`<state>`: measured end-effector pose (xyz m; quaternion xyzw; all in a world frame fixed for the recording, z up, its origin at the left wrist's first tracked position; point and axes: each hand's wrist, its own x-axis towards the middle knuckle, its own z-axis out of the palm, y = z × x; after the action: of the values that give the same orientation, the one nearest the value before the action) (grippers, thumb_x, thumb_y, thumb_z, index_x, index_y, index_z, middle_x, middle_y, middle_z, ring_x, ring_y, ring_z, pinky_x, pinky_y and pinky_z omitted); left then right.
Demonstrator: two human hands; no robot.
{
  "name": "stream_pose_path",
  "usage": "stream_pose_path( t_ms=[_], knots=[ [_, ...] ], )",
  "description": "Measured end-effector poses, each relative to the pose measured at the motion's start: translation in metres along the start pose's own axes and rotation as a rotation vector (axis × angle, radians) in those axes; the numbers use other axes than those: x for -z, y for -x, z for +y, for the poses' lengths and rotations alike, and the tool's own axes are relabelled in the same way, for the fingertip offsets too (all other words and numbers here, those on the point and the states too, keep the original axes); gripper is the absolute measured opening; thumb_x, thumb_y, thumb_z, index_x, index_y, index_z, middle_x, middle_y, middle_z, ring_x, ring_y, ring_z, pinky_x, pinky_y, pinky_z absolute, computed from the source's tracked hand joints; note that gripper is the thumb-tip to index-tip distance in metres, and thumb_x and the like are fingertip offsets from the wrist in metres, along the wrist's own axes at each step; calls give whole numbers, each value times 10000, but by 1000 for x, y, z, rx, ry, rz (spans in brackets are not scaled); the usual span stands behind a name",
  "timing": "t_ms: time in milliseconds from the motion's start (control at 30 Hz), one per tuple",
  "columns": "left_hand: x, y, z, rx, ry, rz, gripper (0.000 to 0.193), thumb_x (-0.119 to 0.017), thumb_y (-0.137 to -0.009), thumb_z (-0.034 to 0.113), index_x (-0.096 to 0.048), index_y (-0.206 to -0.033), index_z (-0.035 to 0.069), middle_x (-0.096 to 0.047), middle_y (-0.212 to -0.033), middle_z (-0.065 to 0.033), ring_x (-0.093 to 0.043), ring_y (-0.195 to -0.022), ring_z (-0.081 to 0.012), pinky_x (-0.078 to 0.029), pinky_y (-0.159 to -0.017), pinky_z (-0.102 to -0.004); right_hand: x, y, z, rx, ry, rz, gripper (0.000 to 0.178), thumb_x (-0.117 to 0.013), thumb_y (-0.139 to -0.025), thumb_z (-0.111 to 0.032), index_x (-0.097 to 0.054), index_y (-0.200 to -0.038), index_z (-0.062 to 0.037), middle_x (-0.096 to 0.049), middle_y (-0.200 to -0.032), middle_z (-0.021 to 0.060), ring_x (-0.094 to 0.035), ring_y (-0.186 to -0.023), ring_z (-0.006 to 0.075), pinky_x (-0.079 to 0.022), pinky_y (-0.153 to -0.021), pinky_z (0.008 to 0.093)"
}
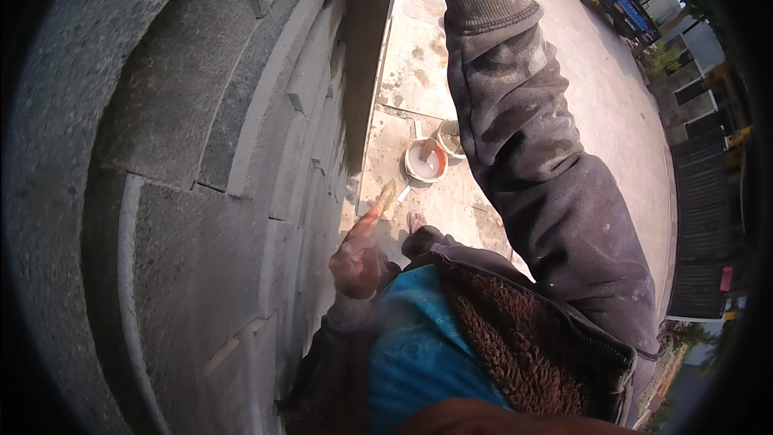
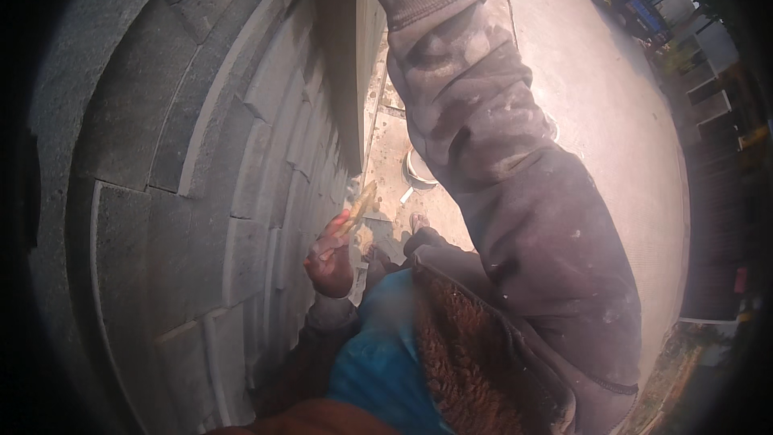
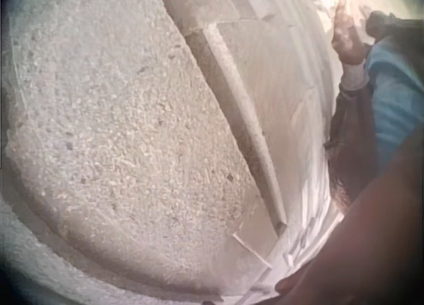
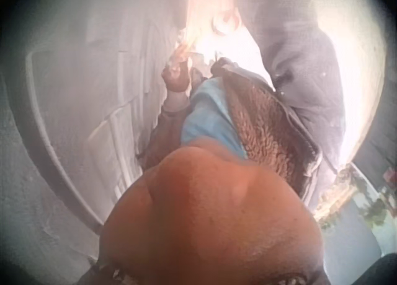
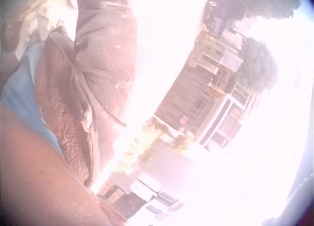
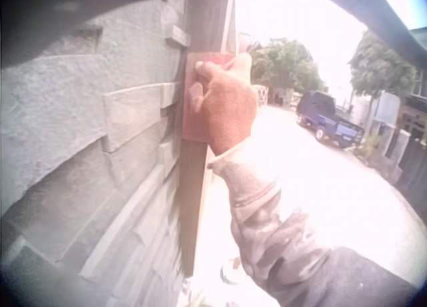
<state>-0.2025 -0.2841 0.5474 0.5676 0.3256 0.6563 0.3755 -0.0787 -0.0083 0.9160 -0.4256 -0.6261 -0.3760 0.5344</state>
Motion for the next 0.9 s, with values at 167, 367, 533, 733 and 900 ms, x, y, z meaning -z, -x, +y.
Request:
stream_pose_path(
  t_ms=[167, 367, 533, 733, 900],
  knots=[
    [0, -9, 19, -69, -63, 18, 265, -550, -998, -88, -483, -1192, 80, -613, -1275, -311, -609, -1260, -456, -547, -1032, -524, -8, 314, 13, -245, -125, -418, 612, -871, -676, -97, -708, -1245, -255, -468, -1041, 88, -658, -815, 255, -586, -600, 401],
    [-1, -28, 8, -223, -73, 90, 178, -562, -980, -99, -489, -1050, 48, -625, -1306, -308, -597, -1279, -471, -491, -1081, -585, 113, 382, 53, -738, -775, -888, 493, -774, -877, -101, -580, -1330, -73, -554, -1260, 101, -622, -1112, 221, -530, -943, 350],
    [-24, -46, 5, -219, -6, -164, 268, -577, -932, -149, -472, -1042, 71, -644, -1303, -262, -620, -1259, -457, -470, -1095, -602, 127, 317, 76, -885, -1236, -721, 490, -754, -953, -137, -515, -1361, -9, -563, -1290, 91, -602, -1135, 166, -531, -950, 332],
    [-31, -15, -8, -45, 58, -190, 278, -556, -945, -165, -442, -1044, 68, -600, -1331, -341, -600, -1267, -494, -534, -1037, -582, 17, 189, 89, -302, -1040, -113, 441, -729, -910, 4, -637, -1339, -30, -654, -1261, 128, -653, -1109, 202, -560, -908, 327],
    [-24, -8, -14, -63, 24, -61, 228, -571, -953, -138, -514, -1077, 44, -592, -1339, -362, -595, -1290, -456, -558, -997, -527, -19, 152, 82, -204, -956, 20, 390, -732, -876, 29, -713, -1255, -60, -669, -1199, 123, -676, -1025, 190, -579, -799, 292]
  ],
)
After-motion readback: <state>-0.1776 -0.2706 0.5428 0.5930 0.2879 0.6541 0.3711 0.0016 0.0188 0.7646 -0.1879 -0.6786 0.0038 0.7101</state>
